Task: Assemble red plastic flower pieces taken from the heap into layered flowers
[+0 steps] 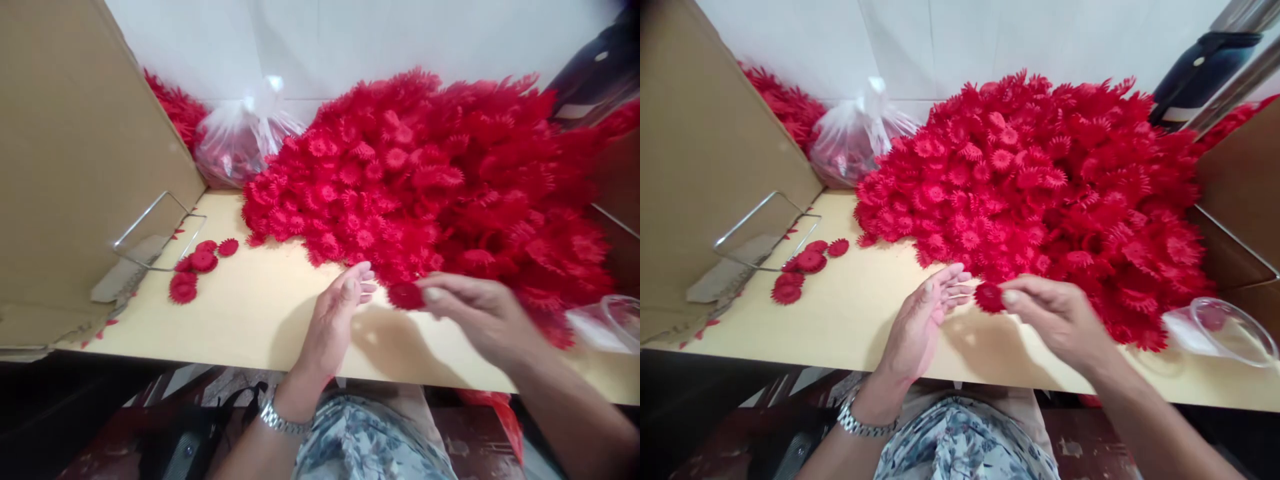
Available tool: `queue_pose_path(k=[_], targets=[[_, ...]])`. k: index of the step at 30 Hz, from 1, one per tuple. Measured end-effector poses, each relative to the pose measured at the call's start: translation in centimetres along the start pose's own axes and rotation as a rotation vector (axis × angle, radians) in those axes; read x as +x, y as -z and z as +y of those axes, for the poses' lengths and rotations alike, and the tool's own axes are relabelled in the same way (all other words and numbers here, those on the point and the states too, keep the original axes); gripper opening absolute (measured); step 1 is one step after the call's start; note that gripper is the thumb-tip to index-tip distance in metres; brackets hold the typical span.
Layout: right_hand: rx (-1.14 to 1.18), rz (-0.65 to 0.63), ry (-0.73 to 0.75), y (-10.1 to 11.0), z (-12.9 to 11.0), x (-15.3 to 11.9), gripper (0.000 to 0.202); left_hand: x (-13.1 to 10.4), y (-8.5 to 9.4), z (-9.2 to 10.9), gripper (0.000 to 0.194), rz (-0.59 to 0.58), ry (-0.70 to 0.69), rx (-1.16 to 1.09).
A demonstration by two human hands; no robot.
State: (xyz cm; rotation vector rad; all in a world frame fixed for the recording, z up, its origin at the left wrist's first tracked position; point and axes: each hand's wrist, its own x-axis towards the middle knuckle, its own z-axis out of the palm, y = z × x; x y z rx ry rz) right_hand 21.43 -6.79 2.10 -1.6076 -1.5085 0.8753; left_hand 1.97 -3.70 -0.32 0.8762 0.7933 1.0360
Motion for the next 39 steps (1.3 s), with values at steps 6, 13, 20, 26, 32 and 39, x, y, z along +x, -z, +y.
queue_pose_path(k=[6,13,20,26,32,39], targets=[[-0.103,-0.124,0.211,-6.4,-1.5,2.8,0.031,0.5,0.2,0.5,0.024,0.063,0.146,-0.347],[-0.259,-0.022,0.335,-4.7,-1.5,2.7,0.027,0.9,1.7,0.8,0.028,0.188,0.047,-0.327],[-0.28,-0.104,0.418,-5.1,-1.3,2.5,0.026,1.8,1.5,1.0,0.054,0.413,-0.024,-0.191],[-0.16,-0.068,0.432,-6.2,-2.6,3.8,0.031,2.1,1.1,0.5,0.055,0.381,-0.049,-0.128],[0.109,0.014,0.422,-10.4,-4.5,7.2,0.05,1.7,-2.3,0.5,0.033,0.253,-0.233,-0.292],[0.161,-0.101,0.389,-13.4,-4.3,2.8,0.057,2.3,-0.6,2.8,0.049,0.228,-0.099,-0.369]])
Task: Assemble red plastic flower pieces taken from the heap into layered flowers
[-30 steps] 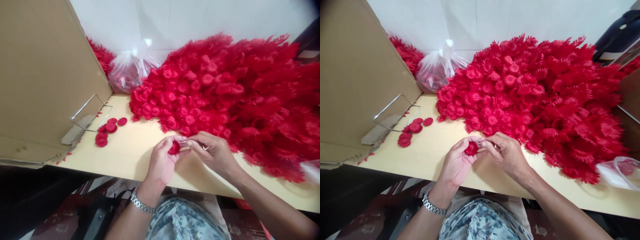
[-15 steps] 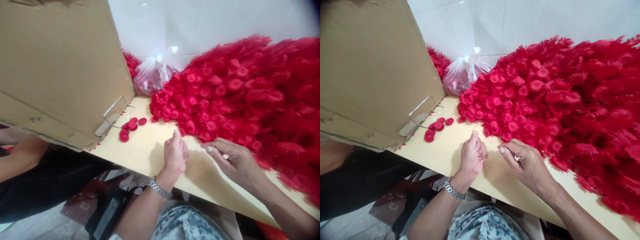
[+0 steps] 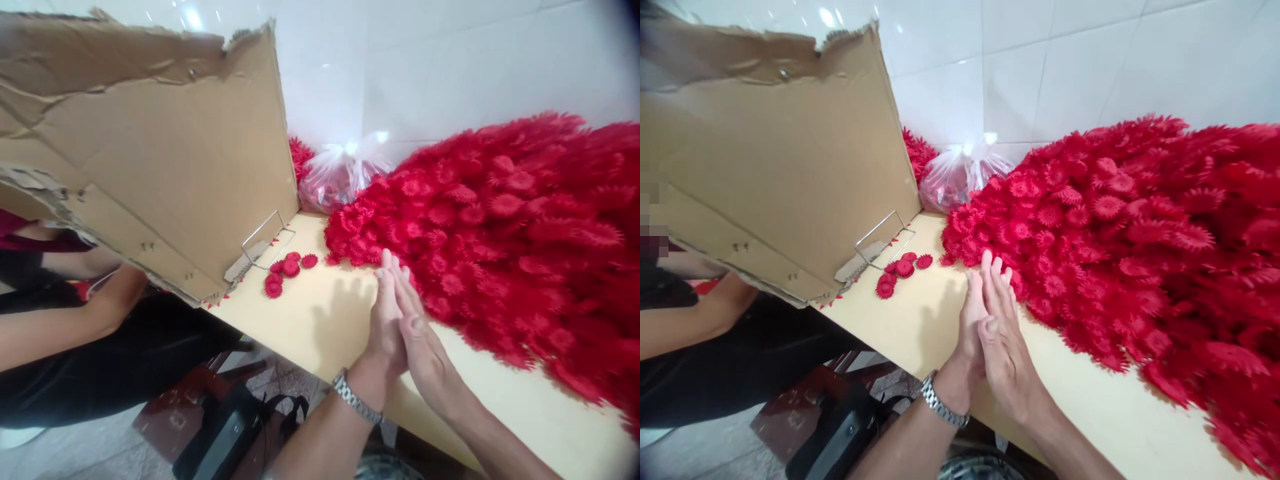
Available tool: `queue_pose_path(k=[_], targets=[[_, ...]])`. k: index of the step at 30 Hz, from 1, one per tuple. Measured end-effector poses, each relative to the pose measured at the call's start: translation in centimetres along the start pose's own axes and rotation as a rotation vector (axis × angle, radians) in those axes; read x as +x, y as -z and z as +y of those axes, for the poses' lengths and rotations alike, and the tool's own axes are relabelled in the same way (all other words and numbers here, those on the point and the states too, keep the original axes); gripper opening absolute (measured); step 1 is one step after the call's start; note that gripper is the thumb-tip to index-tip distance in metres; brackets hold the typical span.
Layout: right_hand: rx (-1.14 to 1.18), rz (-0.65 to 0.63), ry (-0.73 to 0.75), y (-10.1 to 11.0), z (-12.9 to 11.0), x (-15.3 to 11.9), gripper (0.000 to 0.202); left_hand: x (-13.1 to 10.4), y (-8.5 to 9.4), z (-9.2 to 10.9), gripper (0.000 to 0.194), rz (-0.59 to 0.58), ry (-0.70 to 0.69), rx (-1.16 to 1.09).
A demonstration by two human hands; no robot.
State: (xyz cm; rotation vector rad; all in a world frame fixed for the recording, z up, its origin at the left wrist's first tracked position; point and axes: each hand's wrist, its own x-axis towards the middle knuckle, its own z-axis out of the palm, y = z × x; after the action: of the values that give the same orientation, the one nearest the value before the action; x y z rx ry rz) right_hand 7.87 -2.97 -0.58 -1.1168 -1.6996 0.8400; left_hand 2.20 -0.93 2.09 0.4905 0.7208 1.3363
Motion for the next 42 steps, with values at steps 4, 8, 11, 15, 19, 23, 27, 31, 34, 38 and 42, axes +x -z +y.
queue_pose_path(k=[4,8,11,15,19,23,27,31,34,38,42], targets=[[0.038,0.018,-0.088,-0.4,-0.7,0.1,0.063,0.7,0.2,0.1,0.052,-0.004,0.003,-0.004],[0.049,0.117,-0.19,1.7,0.0,5.0,0.07,-0.4,-0.8,-1.5,0.053,-0.138,-0.058,0.023],[0.074,0.124,-0.194,2.5,0.3,6.3,0.066,-0.7,-1.2,-1.7,0.056,-0.163,-0.118,0.049],[0.121,0.068,-0.106,0.6,0.1,3.1,0.061,1.0,-0.8,-0.1,0.059,-0.051,-0.065,0.058],[0.146,0.074,-0.143,0.6,0.2,3.5,0.064,1.2,-0.8,0.0,0.057,-0.07,-0.034,0.064],[0.182,0.132,-0.195,2.3,0.5,6.2,0.065,0.2,-1.2,-1.3,0.059,-0.177,-0.148,0.087],[0.138,0.078,-0.16,1.4,0.4,3.7,0.058,1.5,-1.1,-0.3,0.057,-0.135,-0.096,0.078],[0.098,0.125,-0.173,1.5,0.1,3.6,0.06,2.2,-1.4,0.0,0.056,-0.159,-0.088,0.044],[0.102,0.179,-0.189,2.7,0.0,5.9,0.065,1.3,-1.8,-0.8,0.058,-0.216,-0.117,0.049],[0.111,0.095,-0.121,2.2,-0.7,4.4,0.064,1.4,-1.4,-0.5,0.06,-0.189,-0.108,0.078],[0.049,0.095,-0.091,1.1,-0.4,2.3,0.059,2.1,-1.0,0.1,0.059,-0.089,-0.121,0.114]])
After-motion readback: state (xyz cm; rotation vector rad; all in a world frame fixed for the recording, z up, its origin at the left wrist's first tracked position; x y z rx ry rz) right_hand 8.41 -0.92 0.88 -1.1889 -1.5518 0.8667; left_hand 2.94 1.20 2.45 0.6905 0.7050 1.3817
